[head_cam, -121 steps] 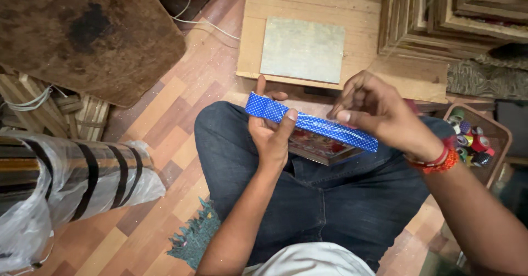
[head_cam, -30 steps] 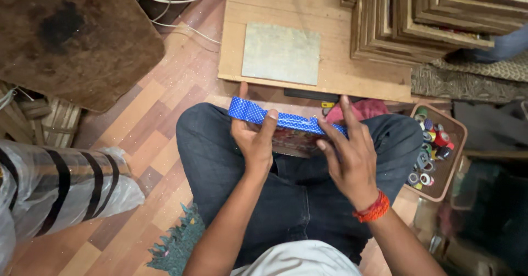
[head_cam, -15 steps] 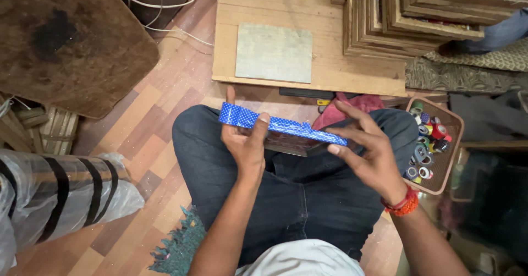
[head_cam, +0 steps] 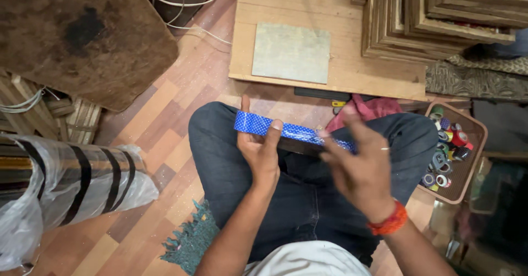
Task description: The person sits on the floor and applies blue polka-dot tape to the edges of small wooden picture frames. They wrap the tape around the frame edges, smooth it down, and trim the excess. The person repeats this process for multiple frames, placing finished ones on a nearby stool.
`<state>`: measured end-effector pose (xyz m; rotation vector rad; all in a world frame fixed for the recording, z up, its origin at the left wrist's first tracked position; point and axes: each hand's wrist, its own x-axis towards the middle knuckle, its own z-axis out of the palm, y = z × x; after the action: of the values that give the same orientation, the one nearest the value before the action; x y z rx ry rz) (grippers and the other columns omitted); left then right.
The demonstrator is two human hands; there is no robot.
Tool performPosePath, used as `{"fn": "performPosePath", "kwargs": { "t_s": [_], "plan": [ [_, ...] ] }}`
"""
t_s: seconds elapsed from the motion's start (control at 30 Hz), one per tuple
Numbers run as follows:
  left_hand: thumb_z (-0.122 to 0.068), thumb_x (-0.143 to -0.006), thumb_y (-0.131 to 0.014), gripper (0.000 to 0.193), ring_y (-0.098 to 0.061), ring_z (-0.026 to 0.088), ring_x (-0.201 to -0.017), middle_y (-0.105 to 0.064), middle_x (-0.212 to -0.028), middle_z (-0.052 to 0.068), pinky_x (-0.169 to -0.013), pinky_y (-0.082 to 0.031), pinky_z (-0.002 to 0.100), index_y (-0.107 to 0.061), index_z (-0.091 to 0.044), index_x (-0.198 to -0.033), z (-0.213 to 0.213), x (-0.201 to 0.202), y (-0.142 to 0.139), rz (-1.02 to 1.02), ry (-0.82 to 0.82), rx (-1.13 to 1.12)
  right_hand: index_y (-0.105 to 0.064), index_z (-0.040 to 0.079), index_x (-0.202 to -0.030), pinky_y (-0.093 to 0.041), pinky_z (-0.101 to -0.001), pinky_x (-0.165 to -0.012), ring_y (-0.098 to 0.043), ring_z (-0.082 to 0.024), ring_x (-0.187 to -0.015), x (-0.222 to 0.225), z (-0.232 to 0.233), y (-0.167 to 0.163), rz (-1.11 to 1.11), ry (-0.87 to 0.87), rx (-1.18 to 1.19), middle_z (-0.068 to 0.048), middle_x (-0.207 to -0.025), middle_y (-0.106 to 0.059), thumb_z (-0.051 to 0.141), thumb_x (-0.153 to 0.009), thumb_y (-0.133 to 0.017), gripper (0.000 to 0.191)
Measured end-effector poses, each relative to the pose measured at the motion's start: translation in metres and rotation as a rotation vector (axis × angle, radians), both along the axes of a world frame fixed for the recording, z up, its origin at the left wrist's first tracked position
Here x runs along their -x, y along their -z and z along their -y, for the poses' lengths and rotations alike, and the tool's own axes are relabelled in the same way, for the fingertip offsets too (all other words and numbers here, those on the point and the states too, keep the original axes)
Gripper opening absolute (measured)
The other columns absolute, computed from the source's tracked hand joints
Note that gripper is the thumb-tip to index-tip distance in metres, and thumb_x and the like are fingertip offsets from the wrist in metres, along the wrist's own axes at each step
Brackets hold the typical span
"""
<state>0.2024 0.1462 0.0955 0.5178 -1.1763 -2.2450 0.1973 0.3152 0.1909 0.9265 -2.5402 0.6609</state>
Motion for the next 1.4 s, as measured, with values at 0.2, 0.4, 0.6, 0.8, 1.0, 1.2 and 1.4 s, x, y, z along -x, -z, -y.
{"fn": "performPosePath", "kwargs": {
  "t_s": [0.2,0.4,0.6,0.8,1.0,1.2,1.4],
  "plan": [
    [0.0,-0.086,-0.079,0.087,-0.055,0.007,-0.087,-0.057,-0.099,-0.002,-0.081,-0.05,0.023,-0.034,0.003,-0.161,0.002,-0.002,-0.002,-0.002,0.008,-0.024,-0.069,0.014,-0.126,-0.049,-0.0418,-0.089,-0.06,-0.032,-0.126,0.011,0.036,-0.006,-0.016,-0.02,-0.202,-0.018,-0.151,-0.053,0.018,-0.086,-0.078,0.041],
    [-0.002,-0.087,-0.078,0.084,-0.057,0.01,-0.097,-0.056,-0.116,0.004,-0.087,-0.051,0.026,-0.037,0.001,-0.16,0.001,-0.008,-0.001,0.086,-0.027,-0.03,-0.066,0.009,-0.13,-0.047,-0.0431,-0.095,-0.057,-0.034,-0.129,0.009,0.036,-0.005,0.0,-0.043,-0.215,-0.018,-0.152,-0.052,0.016,-0.091,-0.073,0.04],
    [-0.011,-0.089,-0.08,0.083,-0.058,0.013,-0.105,-0.056,-0.127,0.006,-0.091,-0.049,0.027,-0.038,0.0,-0.16,0.0,-0.008,0.001,0.07,-0.003,-0.046,-0.065,0.01,-0.138,-0.041,-0.0486,-0.112,-0.048,-0.033,-0.141,0.007,0.059,0.0,-0.122,-0.067,-0.372,-0.018,-0.155,-0.047,0.008,-0.081,-0.062,0.057],
    [-0.023,-0.09,-0.079,0.093,-0.057,0.013,-0.119,-0.052,-0.142,0.005,-0.1,-0.049,0.03,-0.025,0.0,-0.162,0.015,-0.021,0.001,-0.078,0.188,-0.12,-0.064,0.007,-0.131,-0.042,-0.0466,-0.111,-0.051,-0.036,-0.138,0.013,0.069,-0.006,0.061,-0.118,-0.095,-0.022,-0.157,-0.049,0.007,-0.088,-0.07,0.044],
    [-0.034,-0.093,-0.084,0.117,-0.053,0.013,-0.102,-0.053,-0.114,0.003,-0.094,-0.048,0.028,-0.003,-0.008,-0.173,0.023,-0.028,0.024,-0.136,0.393,-0.108,-0.065,0.008,-0.118,-0.042,-0.0496,-0.109,-0.054,-0.039,-0.136,0.02,0.069,-0.021,0.256,-0.2,-0.047,-0.014,-0.143,-0.06,0.004,-0.075,-0.075,0.044],
    [-0.044,-0.087,-0.084,0.126,-0.054,0.011,-0.103,-0.052,-0.113,-0.001,-0.093,-0.049,0.026,0.004,-0.01,-0.17,0.021,-0.022,0.042,-0.162,0.383,-0.057,-0.063,0.006,-0.128,-0.04,-0.0485,-0.112,-0.051,-0.038,-0.139,0.036,0.073,-0.03,0.487,-0.36,-0.061,-0.016,-0.143,-0.06,-0.004,-0.074,-0.067,0.055],
    [-0.05,-0.083,-0.085,0.129,-0.055,0.01,-0.101,-0.053,-0.112,0.0,-0.09,-0.049,0.024,0.003,-0.009,-0.169,0.024,-0.022,0.037,-0.139,0.398,-0.062,-0.062,0.006,-0.13,-0.039,-0.0496,-0.111,-0.048,-0.039,-0.138,0.037,0.071,-0.033,0.425,-0.376,-0.143,-0.016,-0.143,-0.058,0.001,-0.075,-0.072,0.056]
  ]
}}
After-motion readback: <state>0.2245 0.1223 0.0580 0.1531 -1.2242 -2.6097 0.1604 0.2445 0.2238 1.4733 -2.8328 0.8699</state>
